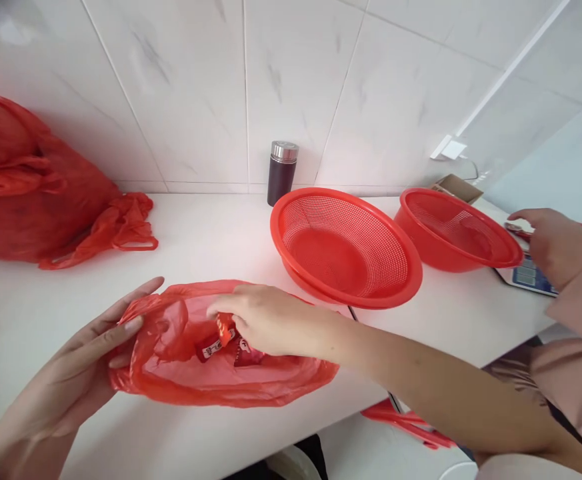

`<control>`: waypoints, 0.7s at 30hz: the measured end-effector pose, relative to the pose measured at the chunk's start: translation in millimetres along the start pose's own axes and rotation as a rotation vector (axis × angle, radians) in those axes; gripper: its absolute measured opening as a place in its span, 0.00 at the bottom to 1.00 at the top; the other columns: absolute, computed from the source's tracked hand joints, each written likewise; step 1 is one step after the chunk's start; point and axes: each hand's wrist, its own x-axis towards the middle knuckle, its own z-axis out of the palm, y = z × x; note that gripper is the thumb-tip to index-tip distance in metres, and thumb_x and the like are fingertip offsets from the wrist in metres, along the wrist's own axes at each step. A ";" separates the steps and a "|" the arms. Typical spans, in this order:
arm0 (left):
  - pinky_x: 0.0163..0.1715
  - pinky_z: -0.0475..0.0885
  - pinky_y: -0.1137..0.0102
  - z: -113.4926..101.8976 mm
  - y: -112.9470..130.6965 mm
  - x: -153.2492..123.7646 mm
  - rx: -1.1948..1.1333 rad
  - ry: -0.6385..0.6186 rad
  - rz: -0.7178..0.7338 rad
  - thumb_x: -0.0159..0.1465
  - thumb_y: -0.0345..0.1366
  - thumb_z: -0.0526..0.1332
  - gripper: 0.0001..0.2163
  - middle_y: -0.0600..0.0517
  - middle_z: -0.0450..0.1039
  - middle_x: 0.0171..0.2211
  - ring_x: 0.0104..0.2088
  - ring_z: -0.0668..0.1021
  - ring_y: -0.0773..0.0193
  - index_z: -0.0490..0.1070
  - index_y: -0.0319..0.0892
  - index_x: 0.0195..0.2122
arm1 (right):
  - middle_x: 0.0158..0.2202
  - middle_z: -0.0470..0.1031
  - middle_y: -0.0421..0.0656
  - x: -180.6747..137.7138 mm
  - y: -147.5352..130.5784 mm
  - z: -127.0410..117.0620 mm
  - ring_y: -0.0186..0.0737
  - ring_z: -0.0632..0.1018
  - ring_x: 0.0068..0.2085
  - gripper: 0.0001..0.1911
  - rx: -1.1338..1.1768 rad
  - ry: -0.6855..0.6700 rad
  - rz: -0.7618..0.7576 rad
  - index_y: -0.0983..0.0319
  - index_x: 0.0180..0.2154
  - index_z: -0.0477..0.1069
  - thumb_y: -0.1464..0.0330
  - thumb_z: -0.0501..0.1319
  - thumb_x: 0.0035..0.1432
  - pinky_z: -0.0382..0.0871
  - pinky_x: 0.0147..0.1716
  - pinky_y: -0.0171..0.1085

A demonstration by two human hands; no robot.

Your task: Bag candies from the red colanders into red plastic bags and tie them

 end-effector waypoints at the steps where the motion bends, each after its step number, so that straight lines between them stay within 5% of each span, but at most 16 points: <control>1: 0.18 0.64 0.83 -2.5 1.2 0.7 -0.030 -0.004 -0.003 0.48 0.35 0.74 0.32 0.61 0.65 0.22 0.17 0.63 0.79 0.70 0.56 0.55 | 0.51 0.74 0.43 4.6 4.4 8.5 0.39 0.75 0.49 0.23 -0.074 0.055 -0.012 0.55 0.53 0.69 0.78 0.50 0.60 0.70 0.47 0.40; 6: 0.18 0.63 0.85 -11.7 6.3 4.7 -0.072 0.003 0.030 0.53 0.34 0.71 0.30 0.61 0.67 0.25 0.17 0.61 0.81 0.68 0.57 0.57 | 0.61 0.65 0.41 8.7 24.2 17.9 0.39 0.70 0.57 0.27 -0.097 0.225 -0.016 0.52 0.61 0.61 0.76 0.48 0.64 0.67 0.55 0.43; 14: 0.19 0.65 0.84 -9.6 4.1 6.9 -0.050 0.048 0.105 0.54 0.33 0.70 0.28 0.61 0.67 0.21 0.17 0.64 0.79 0.69 0.53 0.57 | 0.60 0.68 0.43 -14.6 29.8 22.2 0.43 0.70 0.59 0.26 -0.198 0.187 0.083 0.55 0.61 0.63 0.75 0.51 0.63 0.66 0.57 0.47; 21: 0.31 0.75 0.72 -2.9 4.7 5.9 0.269 0.083 0.203 0.57 0.44 0.67 0.31 0.52 0.76 0.46 0.34 0.79 0.62 0.61 0.58 0.61 | 0.56 0.72 0.48 -32.9 24.4 30.0 0.49 0.71 0.58 0.18 -0.354 -0.002 -0.004 0.60 0.53 0.72 0.71 0.56 0.62 0.64 0.58 0.49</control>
